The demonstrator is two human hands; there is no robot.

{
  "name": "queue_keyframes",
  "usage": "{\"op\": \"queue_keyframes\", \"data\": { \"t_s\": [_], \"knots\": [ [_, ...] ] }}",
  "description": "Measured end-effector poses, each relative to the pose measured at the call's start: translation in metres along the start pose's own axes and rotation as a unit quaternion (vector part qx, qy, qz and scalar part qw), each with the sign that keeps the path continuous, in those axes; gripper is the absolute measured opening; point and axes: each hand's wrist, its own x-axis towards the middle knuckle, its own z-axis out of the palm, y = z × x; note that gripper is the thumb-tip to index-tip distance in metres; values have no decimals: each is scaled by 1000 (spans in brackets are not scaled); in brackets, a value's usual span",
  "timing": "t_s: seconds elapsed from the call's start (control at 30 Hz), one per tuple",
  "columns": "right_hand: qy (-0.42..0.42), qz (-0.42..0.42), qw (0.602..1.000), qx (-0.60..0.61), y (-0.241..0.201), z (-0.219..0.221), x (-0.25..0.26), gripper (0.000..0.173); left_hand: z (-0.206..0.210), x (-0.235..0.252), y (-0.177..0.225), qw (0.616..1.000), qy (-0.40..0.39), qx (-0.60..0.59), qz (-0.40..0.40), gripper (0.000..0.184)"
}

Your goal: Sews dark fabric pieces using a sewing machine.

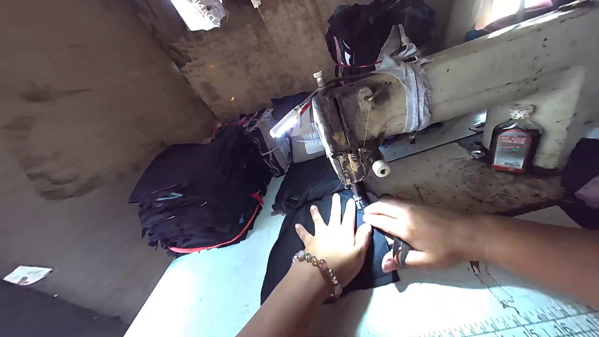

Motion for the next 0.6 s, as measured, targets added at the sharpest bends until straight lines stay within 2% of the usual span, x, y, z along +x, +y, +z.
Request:
{"op": "queue_keyframes", "data": {
  "t_s": [0.1, 0.17, 0.23, 0.3, 0.33, 0.37, 0.47, 0.5, 0.57, 0.6],
  "knots": [
    [-9, 10, 1000, 0, 1, 1, 1, 76, -10, 6, -10, 999, -37, -17, 26, 70],
    [-8, 11, 1000, 10, 3, 2, 2, 77, -34, 4, -22, 995, -50, -54, 71, 64],
    [-6, 13, 1000, 26, 4, 3, 3, 75, -58, 9, -43, 986, 68, -124, 87, 41],
    [-14, 18, 999, 31, 5, 2, 4, 74, -74, 30, -65, 970, 182, -155, 54, 43],
    [-23, 24, 999, 36, 5, 0, 5, 73, -79, 41, -71, 962, 212, -168, 26, 43],
    [-29, 28, 999, 35, 5, -1, 6, 73, -82, 52, -77, 962, 208, -177, 4, 45],
    [-17, 26, 999, 32, 7, 0, 6, 74, -78, 83, -84, 981, 105, -164, -11, 67],
    [-12, 23, 999, 31, 7, 0, 5, 74, -76, 89, -82, 985, 90, -147, -6, 62],
    [22, 2, 1000, 18, 7, 3, 3, 71, -73, 93, -77, 987, 102, -120, 3, 36],
    [51, -16, 999, 7, 7, 5, 2, 68, -73, 92, -76, 987, 116, -115, 3, 29]
  ]
}}
